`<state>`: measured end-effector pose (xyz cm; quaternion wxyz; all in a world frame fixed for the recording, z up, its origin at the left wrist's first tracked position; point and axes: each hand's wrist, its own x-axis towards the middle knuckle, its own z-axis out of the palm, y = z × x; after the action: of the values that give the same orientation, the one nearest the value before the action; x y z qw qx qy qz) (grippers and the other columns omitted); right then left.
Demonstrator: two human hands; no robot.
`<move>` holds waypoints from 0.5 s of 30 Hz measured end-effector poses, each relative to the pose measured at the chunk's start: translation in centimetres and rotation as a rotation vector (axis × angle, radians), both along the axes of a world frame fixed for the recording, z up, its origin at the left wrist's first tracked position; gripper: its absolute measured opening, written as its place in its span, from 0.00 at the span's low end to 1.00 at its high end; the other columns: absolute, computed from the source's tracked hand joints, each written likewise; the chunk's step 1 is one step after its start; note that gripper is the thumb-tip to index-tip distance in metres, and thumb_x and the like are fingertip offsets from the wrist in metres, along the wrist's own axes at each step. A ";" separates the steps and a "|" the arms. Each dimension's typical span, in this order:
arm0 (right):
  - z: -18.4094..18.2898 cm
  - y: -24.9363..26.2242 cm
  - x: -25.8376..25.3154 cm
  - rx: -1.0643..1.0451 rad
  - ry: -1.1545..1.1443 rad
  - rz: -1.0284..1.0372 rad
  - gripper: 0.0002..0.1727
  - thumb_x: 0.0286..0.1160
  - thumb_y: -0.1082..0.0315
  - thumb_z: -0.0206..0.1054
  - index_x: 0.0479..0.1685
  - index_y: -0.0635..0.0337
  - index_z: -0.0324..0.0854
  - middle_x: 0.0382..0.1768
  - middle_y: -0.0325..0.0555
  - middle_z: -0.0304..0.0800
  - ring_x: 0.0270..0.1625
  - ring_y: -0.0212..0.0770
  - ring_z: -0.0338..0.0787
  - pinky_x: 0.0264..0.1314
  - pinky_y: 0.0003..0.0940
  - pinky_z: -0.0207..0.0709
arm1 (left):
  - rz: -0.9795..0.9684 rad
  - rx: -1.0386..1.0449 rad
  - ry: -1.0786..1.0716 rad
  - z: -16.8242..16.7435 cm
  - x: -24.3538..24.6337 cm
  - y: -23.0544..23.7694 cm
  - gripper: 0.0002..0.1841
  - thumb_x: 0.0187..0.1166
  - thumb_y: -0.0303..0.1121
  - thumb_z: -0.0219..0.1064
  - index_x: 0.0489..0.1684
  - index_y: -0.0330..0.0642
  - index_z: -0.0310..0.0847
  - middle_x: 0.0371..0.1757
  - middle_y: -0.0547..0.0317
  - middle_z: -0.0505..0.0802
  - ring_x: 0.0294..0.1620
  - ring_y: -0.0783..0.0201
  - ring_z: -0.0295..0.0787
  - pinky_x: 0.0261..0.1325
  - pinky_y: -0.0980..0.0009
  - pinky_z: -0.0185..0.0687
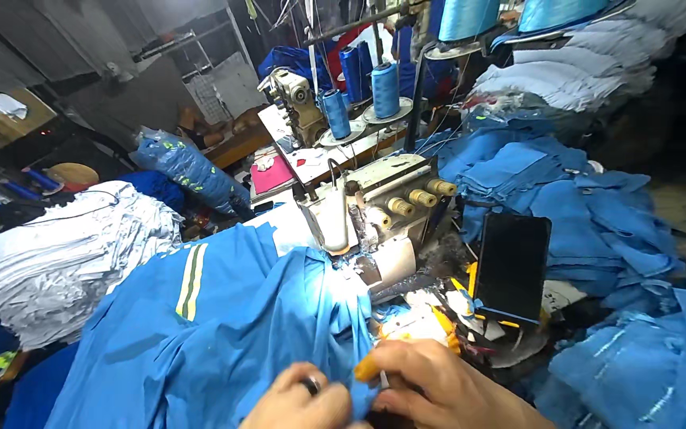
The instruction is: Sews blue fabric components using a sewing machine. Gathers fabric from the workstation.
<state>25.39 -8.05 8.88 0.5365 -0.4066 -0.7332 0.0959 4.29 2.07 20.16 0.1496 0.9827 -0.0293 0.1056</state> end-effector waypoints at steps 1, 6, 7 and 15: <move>-0.1 0.3 0.1 -0.006 0.023 0.002 0.16 0.87 0.54 0.64 0.60 0.56 0.76 0.40 0.46 0.83 0.35 0.33 0.84 0.39 0.23 0.81 | 0.060 0.064 -0.012 -0.2 0.0 0.8 0.06 0.80 0.36 0.71 0.41 0.44 0.88 0.35 0.49 0.89 0.41 0.50 0.88 0.58 0.52 0.81; 0.0 1.8 -0.7 0.025 -0.087 -0.127 0.17 0.78 0.56 0.72 0.58 0.52 0.78 0.42 0.48 0.83 0.38 0.41 0.87 0.35 0.32 0.83 | 0.187 0.365 -0.131 -2.9 0.4 2.7 0.03 0.77 0.37 0.69 0.42 0.54 0.85 0.37 0.52 0.86 0.34 0.54 0.87 0.39 0.57 0.83; 0.3 1.8 -0.8 0.011 -0.081 -0.102 0.18 0.78 0.56 0.72 0.59 0.53 0.78 0.45 0.49 0.84 0.39 0.40 0.87 0.36 0.32 0.83 | 0.151 0.309 -0.115 -2.3 0.2 1.9 0.01 0.80 0.34 0.67 0.40 0.52 0.84 0.37 0.52 0.87 0.35 0.54 0.87 0.42 0.57 0.83; 2.0 0.5 -0.5 -0.056 0.018 0.068 0.12 0.83 0.63 0.67 0.58 0.59 0.83 0.45 0.45 0.94 0.45 0.31 0.93 0.49 0.26 0.87 | -0.034 -0.046 -0.071 -0.4 -0.2 1.3 0.05 0.81 0.35 0.69 0.36 0.47 0.87 0.39 0.51 0.88 0.45 0.56 0.86 0.58 0.58 0.77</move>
<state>24.85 -7.55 10.88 0.5278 -0.3957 -0.7387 0.1383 4.13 3.35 19.73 0.1730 0.9740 -0.0485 0.1384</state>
